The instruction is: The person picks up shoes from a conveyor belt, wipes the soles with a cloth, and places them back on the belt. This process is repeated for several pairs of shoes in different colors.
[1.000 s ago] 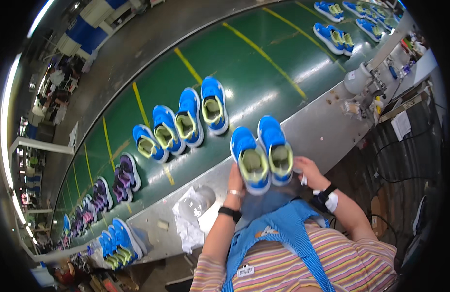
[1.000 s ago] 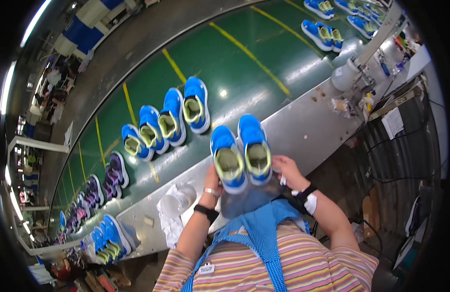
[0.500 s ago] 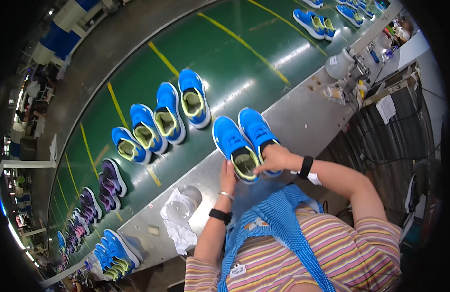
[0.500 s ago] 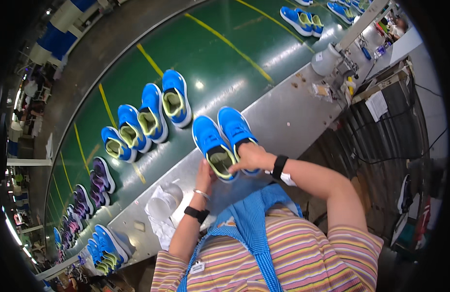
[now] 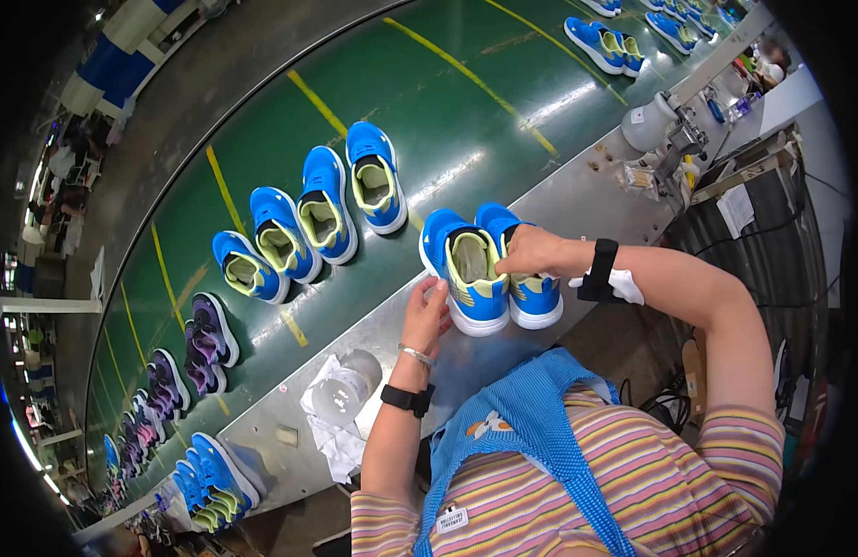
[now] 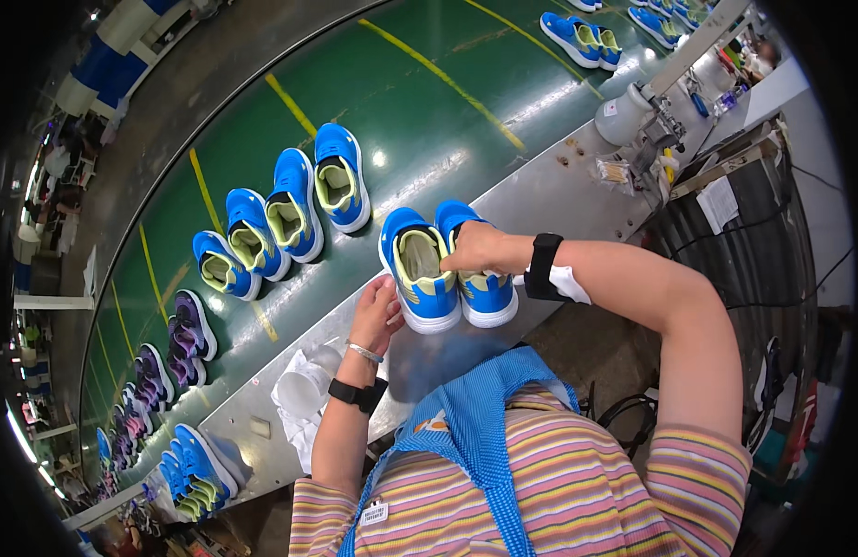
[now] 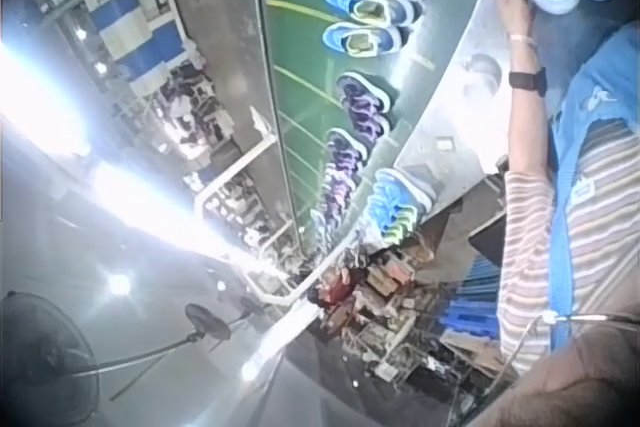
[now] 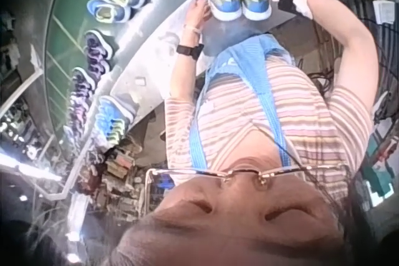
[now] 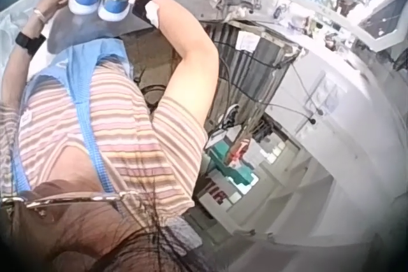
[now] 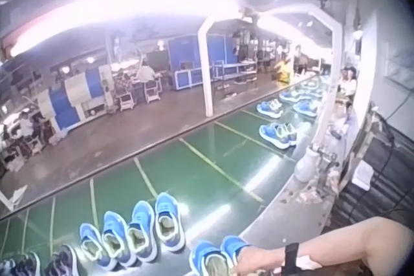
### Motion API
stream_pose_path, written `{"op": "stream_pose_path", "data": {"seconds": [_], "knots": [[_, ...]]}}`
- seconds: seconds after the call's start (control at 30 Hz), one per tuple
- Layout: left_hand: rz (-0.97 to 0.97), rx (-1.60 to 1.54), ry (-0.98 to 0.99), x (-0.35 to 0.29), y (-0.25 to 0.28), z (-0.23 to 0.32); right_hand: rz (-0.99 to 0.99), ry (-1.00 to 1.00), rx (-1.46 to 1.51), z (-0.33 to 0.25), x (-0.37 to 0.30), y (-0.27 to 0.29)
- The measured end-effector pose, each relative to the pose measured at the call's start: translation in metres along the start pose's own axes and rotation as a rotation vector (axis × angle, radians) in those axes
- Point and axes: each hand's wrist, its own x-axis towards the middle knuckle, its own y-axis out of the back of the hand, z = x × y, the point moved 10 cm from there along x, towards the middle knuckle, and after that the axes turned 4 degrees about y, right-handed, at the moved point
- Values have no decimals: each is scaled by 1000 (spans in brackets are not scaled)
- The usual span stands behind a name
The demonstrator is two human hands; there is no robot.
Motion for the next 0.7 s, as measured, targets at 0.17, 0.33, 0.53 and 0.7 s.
{"op": "stream_pose_path", "data": {"seconds": [0.17, 0.33, 0.53, 0.7], "knots": [[-71, -7, -55, 2, -19, 16, -54, -59, 135, 15, 2, 9], [-98, 13, -51, 7, -31, 30, -24, -59, 92, 13, 1, 31], [-70, 144, -183, 19, -24, 41, 81, 161, 1, -5, 1, 72], [258, 749, -549, 23, 0, 84, 186, 117, -138, 16, 61, 143]]}}
